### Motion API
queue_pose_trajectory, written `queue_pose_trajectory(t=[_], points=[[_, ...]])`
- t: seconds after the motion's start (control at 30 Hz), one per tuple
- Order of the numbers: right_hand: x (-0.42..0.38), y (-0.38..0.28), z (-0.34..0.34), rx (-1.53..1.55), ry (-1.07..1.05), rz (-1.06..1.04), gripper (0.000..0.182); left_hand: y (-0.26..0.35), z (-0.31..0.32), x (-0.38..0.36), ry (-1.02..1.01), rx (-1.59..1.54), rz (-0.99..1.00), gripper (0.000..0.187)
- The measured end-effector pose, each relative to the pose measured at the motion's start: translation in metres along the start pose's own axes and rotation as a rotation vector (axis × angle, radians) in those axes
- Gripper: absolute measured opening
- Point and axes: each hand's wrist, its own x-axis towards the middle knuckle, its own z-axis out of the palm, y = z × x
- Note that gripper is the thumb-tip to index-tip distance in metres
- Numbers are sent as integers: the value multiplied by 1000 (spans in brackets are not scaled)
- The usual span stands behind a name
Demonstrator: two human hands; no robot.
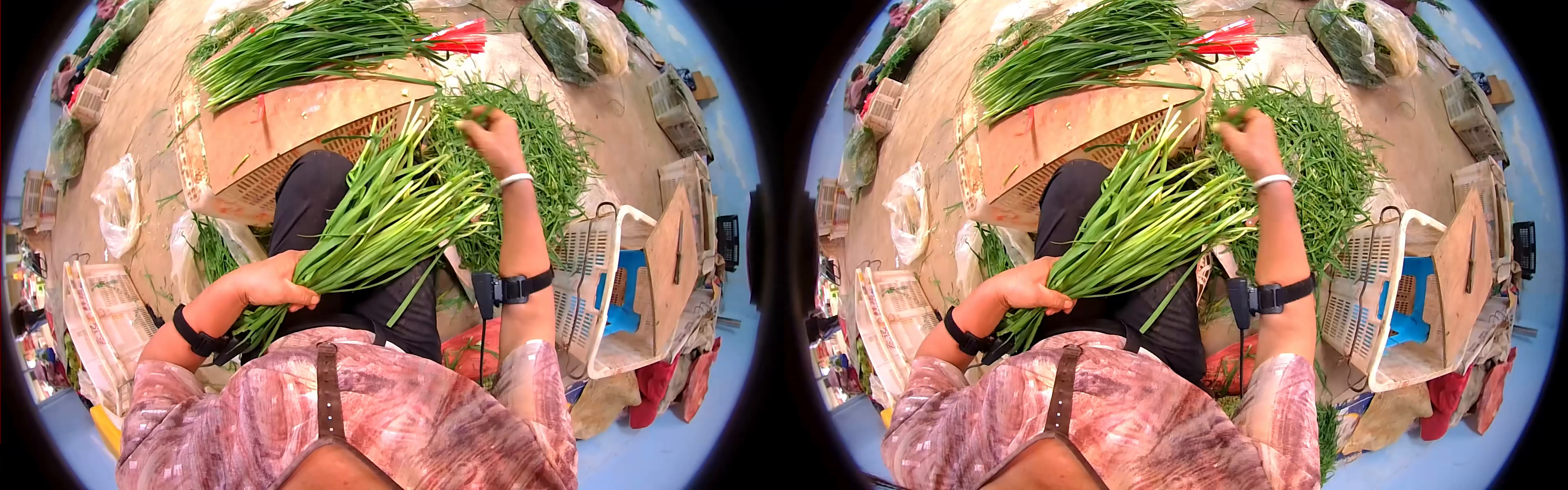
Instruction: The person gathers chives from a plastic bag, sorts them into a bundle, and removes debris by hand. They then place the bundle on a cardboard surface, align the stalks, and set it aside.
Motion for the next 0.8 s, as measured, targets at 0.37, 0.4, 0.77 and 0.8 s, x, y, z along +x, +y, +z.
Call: queue_pose_trajectory(t=[0.37, 0.4, 0.77, 0.8], points=[[4, -4, 37, -555, -494, -427, 37, 7, 6, -18, 39, 308, 16, 51], [-5, -20, 33, -568, -497, -280, 39, 9, 7, -20, 75, 344, 43, 50], [-68, -18, -4, -780, -463, -84, 19, 25, 6, -25, 160, 614, 17, 59], [-74, -15, -2, -754, -461, -137, 20, 27, 7, -25, 162, 621, 23, 60]])
